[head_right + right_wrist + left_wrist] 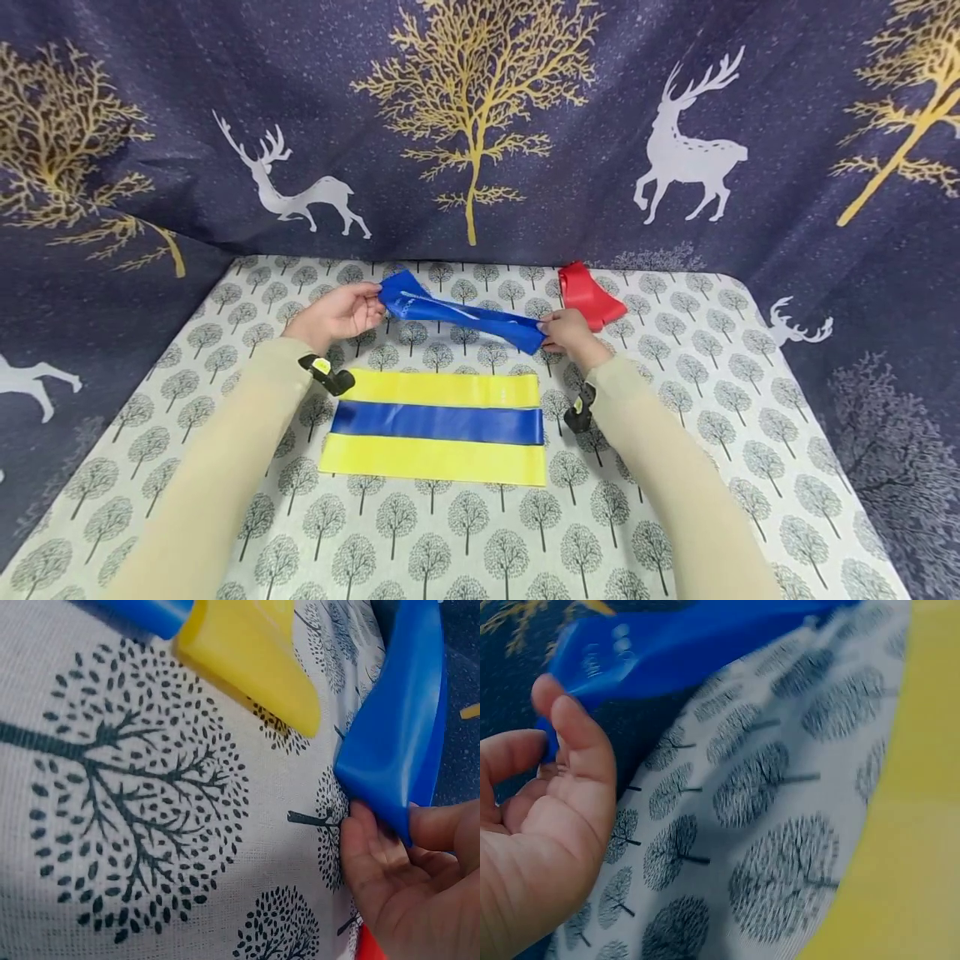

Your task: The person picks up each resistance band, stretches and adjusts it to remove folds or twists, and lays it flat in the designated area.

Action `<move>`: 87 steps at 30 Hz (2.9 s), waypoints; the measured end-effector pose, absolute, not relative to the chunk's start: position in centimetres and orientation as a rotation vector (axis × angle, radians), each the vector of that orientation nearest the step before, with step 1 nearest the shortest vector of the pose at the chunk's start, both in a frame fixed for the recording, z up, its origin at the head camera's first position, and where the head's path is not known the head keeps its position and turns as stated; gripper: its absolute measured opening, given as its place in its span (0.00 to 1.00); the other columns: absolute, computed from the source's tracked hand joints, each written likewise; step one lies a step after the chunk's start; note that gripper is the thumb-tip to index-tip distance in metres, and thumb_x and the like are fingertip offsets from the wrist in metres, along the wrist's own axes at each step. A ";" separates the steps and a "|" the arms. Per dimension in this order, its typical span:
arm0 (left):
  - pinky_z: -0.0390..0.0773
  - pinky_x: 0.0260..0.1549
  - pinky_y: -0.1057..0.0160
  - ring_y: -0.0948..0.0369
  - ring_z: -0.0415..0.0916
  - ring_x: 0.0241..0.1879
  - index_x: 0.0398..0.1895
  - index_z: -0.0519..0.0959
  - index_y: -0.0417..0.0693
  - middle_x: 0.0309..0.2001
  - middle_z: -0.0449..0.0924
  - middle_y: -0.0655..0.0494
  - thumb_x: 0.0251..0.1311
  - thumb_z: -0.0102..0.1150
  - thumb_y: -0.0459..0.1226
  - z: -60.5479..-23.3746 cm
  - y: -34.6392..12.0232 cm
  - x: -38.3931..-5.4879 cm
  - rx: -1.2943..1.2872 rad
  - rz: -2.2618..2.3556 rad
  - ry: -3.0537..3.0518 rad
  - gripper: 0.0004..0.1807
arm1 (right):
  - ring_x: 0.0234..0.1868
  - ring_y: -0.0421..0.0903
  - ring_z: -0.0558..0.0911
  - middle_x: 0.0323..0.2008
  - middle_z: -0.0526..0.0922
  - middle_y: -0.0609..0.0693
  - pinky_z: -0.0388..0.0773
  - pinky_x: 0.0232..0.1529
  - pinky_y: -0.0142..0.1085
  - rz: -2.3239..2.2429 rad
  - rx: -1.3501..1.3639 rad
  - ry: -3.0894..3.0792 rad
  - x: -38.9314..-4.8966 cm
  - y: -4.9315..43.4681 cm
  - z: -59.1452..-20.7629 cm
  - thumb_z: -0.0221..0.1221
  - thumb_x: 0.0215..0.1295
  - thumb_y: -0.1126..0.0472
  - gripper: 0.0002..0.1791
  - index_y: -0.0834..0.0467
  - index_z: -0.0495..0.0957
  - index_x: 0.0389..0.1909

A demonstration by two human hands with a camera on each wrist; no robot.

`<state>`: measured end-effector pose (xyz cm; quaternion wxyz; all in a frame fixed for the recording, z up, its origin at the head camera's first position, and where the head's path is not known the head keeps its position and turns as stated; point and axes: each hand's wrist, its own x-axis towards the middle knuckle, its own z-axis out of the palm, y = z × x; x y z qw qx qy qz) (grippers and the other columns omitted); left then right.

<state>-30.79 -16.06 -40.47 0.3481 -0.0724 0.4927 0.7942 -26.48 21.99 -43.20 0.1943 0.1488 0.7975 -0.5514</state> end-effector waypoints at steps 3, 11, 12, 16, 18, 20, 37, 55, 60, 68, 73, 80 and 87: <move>0.79 0.28 0.72 0.66 0.75 0.25 0.42 0.69 0.45 0.27 0.79 0.57 0.82 0.36 0.40 -40.7 -15.7 -30.9 -0.186 1.925 1.498 0.12 | 0.29 0.37 0.81 0.32 0.78 0.47 0.86 0.39 0.28 -1.655 0.446 2.159 -26.4 22.3 -43.3 0.50 0.77 0.69 0.14 0.70 0.71 0.58; 0.77 0.29 0.73 0.68 0.71 0.26 0.52 0.73 0.48 0.30 0.81 0.63 0.81 0.40 0.46 -41.2 -15.7 -30.6 -0.087 1.601 1.754 0.14 | 0.36 0.42 0.89 0.32 0.86 0.53 0.82 0.60 0.31 -2.085 0.579 1.516 -26.3 24.2 -42.4 0.42 0.81 0.65 0.07 0.61 0.69 0.51; 0.77 0.30 0.73 0.67 0.71 0.27 0.52 0.73 0.48 0.30 0.81 0.64 0.81 0.40 0.46 -41.4 -15.7 -30.6 -0.084 1.577 1.775 0.14 | 0.38 0.44 0.89 0.32 0.87 0.55 0.79 0.64 0.33 -2.134 0.604 1.415 -26.4 24.2 -42.3 0.42 0.82 0.65 0.08 0.61 0.68 0.51; 0.77 0.31 0.72 0.67 0.69 0.26 0.53 0.72 0.44 0.29 0.77 0.63 0.79 0.47 0.45 -42.0 -15.5 -30.7 -0.106 1.487 1.851 0.14 | 0.54 0.48 0.86 0.33 0.87 0.57 0.63 0.77 0.41 -2.180 0.639 1.228 -26.8 24.0 -42.2 0.38 0.83 0.63 0.10 0.60 0.67 0.51; 0.78 0.32 0.72 0.67 0.69 0.25 0.54 0.72 0.40 0.28 0.75 0.62 0.78 0.49 0.43 -42.2 -15.4 -30.7 -0.114 1.439 1.891 0.15 | 0.58 0.46 0.81 0.34 0.86 0.53 0.64 0.78 0.42 -2.145 0.609 1.264 -26.9 23.9 -42.1 0.37 0.84 0.62 0.10 0.58 0.67 0.50; 0.78 0.31 0.72 0.67 0.69 0.25 0.54 0.72 0.38 0.27 0.74 0.62 0.77 0.50 0.42 -42.0 -15.5 -30.6 -0.097 1.407 1.909 0.15 | 0.57 0.45 0.79 0.33 0.85 0.49 0.70 0.75 0.41 -2.101 0.558 1.331 -26.9 23.8 -42.0 0.37 0.84 0.61 0.10 0.56 0.68 0.47; 0.81 0.40 0.69 0.65 0.71 0.32 0.46 0.70 0.45 0.30 0.72 0.61 0.80 0.42 0.41 -41.1 -16.8 -31.3 -0.143 1.546 1.917 0.10 | 0.35 0.38 0.73 0.27 0.75 0.40 0.78 0.44 0.29 -1.762 0.343 1.882 -27.1 23.1 -42.6 0.47 0.80 0.58 0.12 0.49 0.74 0.33; 0.85 0.46 0.68 0.66 0.79 0.32 0.46 0.72 0.43 0.31 0.78 0.63 0.74 0.55 0.34 -41.6 -17.6 -30.9 -0.032 1.508 1.990 0.05 | 0.32 0.33 0.82 0.27 0.84 0.38 0.82 0.42 0.23 -1.671 0.201 1.976 -27.0 23.1 -43.1 0.52 0.78 0.58 0.09 0.58 0.76 0.49; 0.84 0.41 0.69 0.66 0.77 0.30 0.41 0.69 0.43 0.30 0.78 0.63 0.71 0.57 0.30 -41.6 -17.5 -30.9 -0.004 1.440 2.032 0.06 | 0.34 0.34 0.84 0.31 0.83 0.40 0.83 0.44 0.24 -1.743 0.208 1.892 -27.3 23.4 -43.0 0.50 0.80 0.57 0.12 0.60 0.73 0.53; 0.84 0.46 0.67 0.66 0.78 0.36 0.52 0.68 0.38 0.43 0.73 0.54 0.71 0.58 0.31 -41.4 -17.6 -30.5 -0.010 1.380 2.056 0.12 | 0.36 0.38 0.85 0.36 0.83 0.44 0.86 0.43 0.28 -1.667 0.160 1.858 -27.4 23.7 -43.4 0.51 0.80 0.59 0.15 0.63 0.67 0.59; 0.85 0.51 0.66 0.67 0.79 0.37 0.70 0.62 0.27 0.50 0.74 0.49 0.73 0.54 0.30 -41.6 -18.2 -30.6 -0.008 1.389 2.037 0.26 | 0.33 0.37 0.82 0.35 0.78 0.46 0.85 0.41 0.27 -1.534 0.118 2.011 -27.1 23.0 -43.7 0.54 0.75 0.69 0.31 0.70 0.55 0.73; 0.83 0.44 0.67 0.66 0.75 0.34 0.74 0.62 0.31 0.41 0.76 0.58 0.72 0.58 0.32 -41.4 -18.3 -30.2 -0.023 1.302 2.105 0.31 | 0.31 0.37 0.81 0.36 0.78 0.48 0.86 0.41 0.29 -1.412 0.126 2.148 -26.8 22.5 -43.4 0.55 0.73 0.71 0.33 0.73 0.54 0.74; 0.85 0.45 0.69 0.65 0.79 0.38 0.72 0.62 0.26 0.44 0.80 0.52 0.74 0.55 0.35 -42.1 -18.9 -30.2 -0.080 1.247 2.082 0.30 | 0.26 0.35 0.81 0.27 0.76 0.45 0.85 0.35 0.28 -1.377 0.182 2.183 -26.6 22.5 -43.0 0.52 0.78 0.63 0.17 0.70 0.65 0.59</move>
